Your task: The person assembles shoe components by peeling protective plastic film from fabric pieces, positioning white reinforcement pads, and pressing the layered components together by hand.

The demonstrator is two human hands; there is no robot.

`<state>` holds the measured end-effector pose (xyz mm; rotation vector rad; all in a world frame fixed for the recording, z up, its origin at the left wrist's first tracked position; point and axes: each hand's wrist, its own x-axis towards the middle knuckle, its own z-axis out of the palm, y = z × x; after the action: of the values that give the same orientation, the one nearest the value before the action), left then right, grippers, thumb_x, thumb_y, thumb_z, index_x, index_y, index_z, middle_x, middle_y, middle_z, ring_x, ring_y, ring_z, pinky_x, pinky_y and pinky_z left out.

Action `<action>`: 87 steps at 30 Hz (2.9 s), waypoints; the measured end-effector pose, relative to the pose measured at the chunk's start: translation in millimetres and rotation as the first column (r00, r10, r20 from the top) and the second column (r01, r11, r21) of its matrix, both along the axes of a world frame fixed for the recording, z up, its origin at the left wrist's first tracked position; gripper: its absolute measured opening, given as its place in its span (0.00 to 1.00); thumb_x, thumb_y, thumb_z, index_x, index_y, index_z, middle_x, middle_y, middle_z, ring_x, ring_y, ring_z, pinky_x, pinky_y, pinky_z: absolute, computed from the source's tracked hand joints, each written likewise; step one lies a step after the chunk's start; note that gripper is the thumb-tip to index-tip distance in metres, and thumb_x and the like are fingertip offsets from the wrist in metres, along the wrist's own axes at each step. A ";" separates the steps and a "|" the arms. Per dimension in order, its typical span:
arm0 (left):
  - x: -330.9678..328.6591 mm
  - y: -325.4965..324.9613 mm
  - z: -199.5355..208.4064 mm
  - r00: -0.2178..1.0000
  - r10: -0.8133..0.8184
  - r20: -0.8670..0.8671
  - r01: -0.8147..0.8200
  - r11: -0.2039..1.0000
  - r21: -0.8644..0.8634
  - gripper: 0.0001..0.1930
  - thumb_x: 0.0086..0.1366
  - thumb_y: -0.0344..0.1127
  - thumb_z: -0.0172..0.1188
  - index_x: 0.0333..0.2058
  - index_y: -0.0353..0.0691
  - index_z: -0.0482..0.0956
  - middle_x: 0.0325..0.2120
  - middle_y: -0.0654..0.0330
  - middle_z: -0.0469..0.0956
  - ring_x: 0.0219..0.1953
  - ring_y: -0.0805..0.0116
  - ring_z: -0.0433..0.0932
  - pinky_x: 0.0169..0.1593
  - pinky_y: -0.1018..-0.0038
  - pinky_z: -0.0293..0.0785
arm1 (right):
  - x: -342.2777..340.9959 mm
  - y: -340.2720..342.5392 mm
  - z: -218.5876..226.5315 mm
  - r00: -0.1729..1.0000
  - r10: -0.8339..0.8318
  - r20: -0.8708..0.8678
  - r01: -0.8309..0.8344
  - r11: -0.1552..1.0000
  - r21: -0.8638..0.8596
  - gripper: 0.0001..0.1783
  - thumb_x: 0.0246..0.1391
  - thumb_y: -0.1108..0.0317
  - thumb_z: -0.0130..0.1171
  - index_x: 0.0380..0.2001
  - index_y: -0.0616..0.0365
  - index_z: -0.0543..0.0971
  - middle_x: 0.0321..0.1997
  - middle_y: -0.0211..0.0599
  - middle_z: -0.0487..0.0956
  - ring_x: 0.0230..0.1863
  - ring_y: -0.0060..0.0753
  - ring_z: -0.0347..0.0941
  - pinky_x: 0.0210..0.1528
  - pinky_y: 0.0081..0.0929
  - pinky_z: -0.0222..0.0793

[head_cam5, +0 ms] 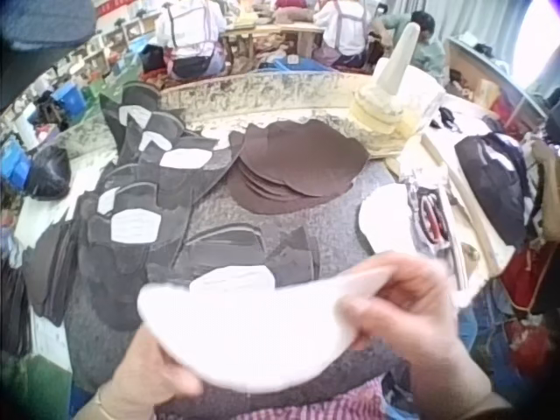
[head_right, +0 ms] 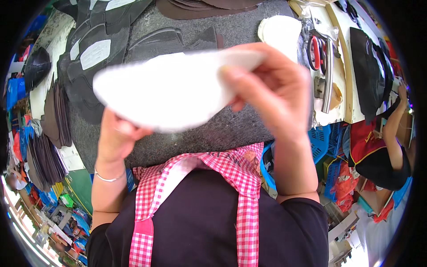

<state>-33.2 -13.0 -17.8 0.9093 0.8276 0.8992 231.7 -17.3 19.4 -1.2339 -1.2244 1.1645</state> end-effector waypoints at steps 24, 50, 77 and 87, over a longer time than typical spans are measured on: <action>-11.2 12.2 9.3 0.621 0.121 -0.774 0.217 0.923 0.319 0.22 0.53 0.25 0.70 0.47 0.32 0.77 0.37 0.56 0.79 0.25 0.76 0.80 0.29 0.80 0.73 | -7.7 22.9 -28.6 0.903 0.252 -0.347 -0.228 0.967 0.109 0.30 0.58 0.76 0.59 0.62 0.66 0.62 0.39 0.39 0.80 0.34 0.24 0.79 0.28 0.17 0.78; -5.0 17.4 9.9 0.263 0.421 -0.868 0.351 0.796 0.493 0.11 0.52 0.27 0.68 0.36 0.40 0.82 0.44 0.60 0.80 0.37 0.69 0.78 0.38 0.74 0.71 | -29.2 17.9 -23.1 0.571 0.237 0.786 -0.306 0.950 -0.064 0.18 0.46 0.61 0.67 0.39 0.52 0.74 0.20 0.39 0.77 0.22 0.45 0.76 0.27 0.41 0.71; 19.4 29.8 12.8 0.857 0.110 -0.503 0.187 0.844 0.503 0.10 0.61 0.24 0.62 0.43 0.35 0.82 0.40 0.57 0.83 0.39 0.69 0.81 0.44 0.74 0.77 | 5.7 117.1 -40.8 0.608 -0.187 0.772 -0.168 0.920 0.355 0.06 0.53 0.70 0.61 0.34 0.58 0.80 0.30 0.40 0.79 0.33 0.44 0.76 0.38 0.36 0.72; 16.2 28.7 7.5 0.979 0.040 -0.198 -0.012 0.990 0.139 0.07 0.67 0.30 0.60 0.38 0.32 0.79 0.31 0.57 0.83 0.28 0.80 0.79 0.23 0.88 0.62 | -54.9 34.2 -9.5 0.863 0.163 0.479 -0.275 0.946 0.173 0.09 0.52 0.78 0.62 0.37 0.58 0.81 0.28 0.37 0.77 0.26 0.34 0.74 0.30 0.28 0.71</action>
<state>-17.0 15.6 -10.3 1.1256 0.9605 0.9054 176.8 16.8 10.0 -1.2472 -1.8474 0.8702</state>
